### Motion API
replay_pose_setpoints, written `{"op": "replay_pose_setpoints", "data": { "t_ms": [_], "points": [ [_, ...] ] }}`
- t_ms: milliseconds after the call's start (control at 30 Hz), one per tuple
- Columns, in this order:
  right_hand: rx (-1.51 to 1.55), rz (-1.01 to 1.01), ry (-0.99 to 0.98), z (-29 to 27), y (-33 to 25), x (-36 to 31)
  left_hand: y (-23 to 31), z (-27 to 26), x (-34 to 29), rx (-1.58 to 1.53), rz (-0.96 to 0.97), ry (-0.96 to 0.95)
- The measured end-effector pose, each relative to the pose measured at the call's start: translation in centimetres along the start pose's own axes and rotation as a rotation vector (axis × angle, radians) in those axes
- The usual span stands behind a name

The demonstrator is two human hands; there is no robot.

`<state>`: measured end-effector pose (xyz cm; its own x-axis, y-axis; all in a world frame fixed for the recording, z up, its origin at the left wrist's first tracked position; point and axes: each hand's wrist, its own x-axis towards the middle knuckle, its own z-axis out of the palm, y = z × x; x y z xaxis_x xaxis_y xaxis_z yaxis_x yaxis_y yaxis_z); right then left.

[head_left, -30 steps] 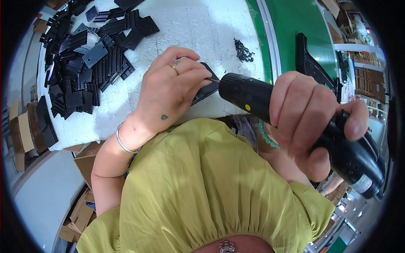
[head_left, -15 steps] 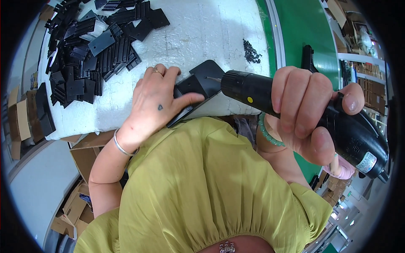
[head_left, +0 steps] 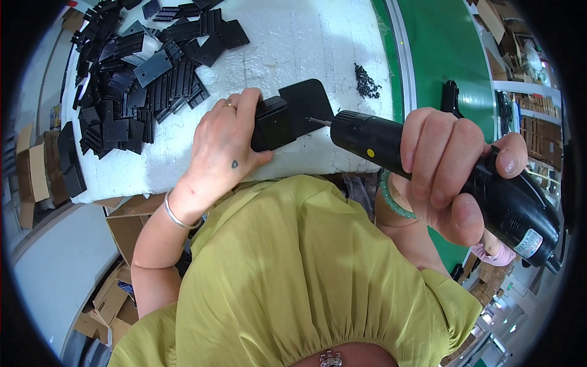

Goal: Assembling plastic components using an electric screwdriver at a factory workstation.

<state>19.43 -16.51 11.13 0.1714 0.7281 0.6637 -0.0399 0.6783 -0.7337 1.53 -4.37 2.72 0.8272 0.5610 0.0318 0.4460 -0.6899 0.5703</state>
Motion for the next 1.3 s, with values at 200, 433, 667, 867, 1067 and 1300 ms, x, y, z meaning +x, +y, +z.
{"op": "replay_pose_setpoints", "data": {
  "t_ms": [200, 433, 667, 867, 1067, 1300],
  "points": [
    [-0.006, -0.01, -0.022, 0.0, 0.5, 0.1, -1.1, 0.4, 1.0, -0.171, 0.137, 0.071],
    [-0.02, 0.025, -0.062, -0.3, 1.2, 0.3, -1.8, 0.8, 1.6, -0.409, -0.049, 0.004],
    [-0.018, 0.068, -0.113, 0.2, 2.5, 0.5, -1.9, 0.8, 1.8, -0.41, -0.147, -0.003],
    [-0.027, 0.102, -0.083, 1.2, 3.3, 0.4, -2.8, 1.1, 1.9, -0.382, -0.008, -0.005],
    [-0.042, 0.123, -0.047, 1.8, 3.9, 0.3, -2.8, 1.7, 1.5, -0.328, 0.085, 0.048],
    [-0.06, 0.143, -0.01, 2.6, 4.3, 0.7, -2.0, 1.3, 1.7, -0.297, 0.031, 0.017]
  ]
}}
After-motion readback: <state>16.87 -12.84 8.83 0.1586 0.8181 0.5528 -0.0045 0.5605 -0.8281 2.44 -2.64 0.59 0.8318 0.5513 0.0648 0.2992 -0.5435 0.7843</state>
